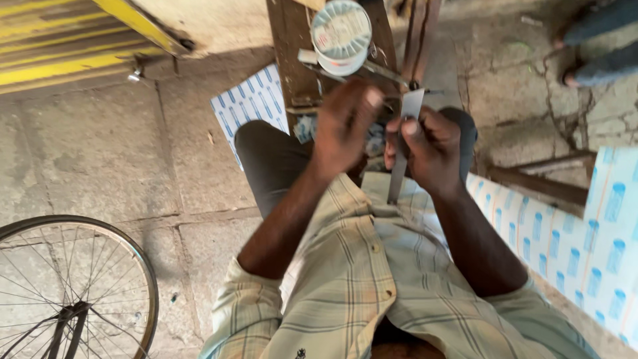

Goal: The person sits cross-legged and repeatedly folds small rectangular paper pieces, then inserts them into the slots of a cylindrical motor stator. They handle the stator and paper pieces by hand, placing each folded piece into a slot one at a time.

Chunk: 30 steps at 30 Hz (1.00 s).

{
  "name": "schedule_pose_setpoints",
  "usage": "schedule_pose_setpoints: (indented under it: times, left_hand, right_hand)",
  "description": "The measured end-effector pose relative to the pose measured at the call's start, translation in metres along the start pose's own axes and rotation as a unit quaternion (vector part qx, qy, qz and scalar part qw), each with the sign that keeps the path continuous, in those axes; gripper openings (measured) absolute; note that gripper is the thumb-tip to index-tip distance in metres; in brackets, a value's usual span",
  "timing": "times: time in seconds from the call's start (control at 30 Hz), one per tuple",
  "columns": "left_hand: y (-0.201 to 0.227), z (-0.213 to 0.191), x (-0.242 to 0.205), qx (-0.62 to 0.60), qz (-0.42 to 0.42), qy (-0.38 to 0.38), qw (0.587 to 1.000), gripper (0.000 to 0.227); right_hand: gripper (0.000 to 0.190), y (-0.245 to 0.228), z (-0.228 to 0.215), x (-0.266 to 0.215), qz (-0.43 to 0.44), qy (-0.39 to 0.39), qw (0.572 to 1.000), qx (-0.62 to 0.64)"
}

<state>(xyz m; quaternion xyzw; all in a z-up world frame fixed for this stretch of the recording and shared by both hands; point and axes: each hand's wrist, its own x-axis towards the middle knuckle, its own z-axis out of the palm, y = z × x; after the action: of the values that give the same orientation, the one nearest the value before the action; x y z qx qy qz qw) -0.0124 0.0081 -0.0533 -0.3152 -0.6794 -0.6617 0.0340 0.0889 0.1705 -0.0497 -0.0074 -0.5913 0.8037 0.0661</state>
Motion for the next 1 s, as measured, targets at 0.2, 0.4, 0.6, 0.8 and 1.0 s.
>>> schedule_pose_setpoints:
  times: [0.2,0.4,0.6,0.8,1.0]
  left_hand:
    - [-0.116,0.025,-0.047,0.168,-0.186,-0.093,0.964,0.019]
    - [-0.180,0.064,-0.115,0.333,-0.259,-0.265,0.867,0.034]
    - [-0.182,0.075,-0.120,0.358,-0.234,-0.256,0.867,0.043]
    - [-0.189,0.078,-0.119,0.364,-0.225,-0.247,0.869,0.036]
    - [-0.206,0.071,-0.127,0.323,-0.226,-0.283,0.874,0.037]
  right_hand:
    - [0.026,-0.006,-0.012,-0.018,-0.044,0.058,0.997,0.041]
    - [0.025,-0.011,-0.040,-0.046,-0.119,0.103,0.987,0.045]
    - [0.028,-0.011,-0.040,-0.069,-0.110,0.135,0.983,0.055]
    - [0.028,-0.009,-0.034,-0.058,-0.096,0.126,0.986,0.052]
    - [0.026,-0.009,-0.036,-0.049,-0.094,0.120,0.987,0.060]
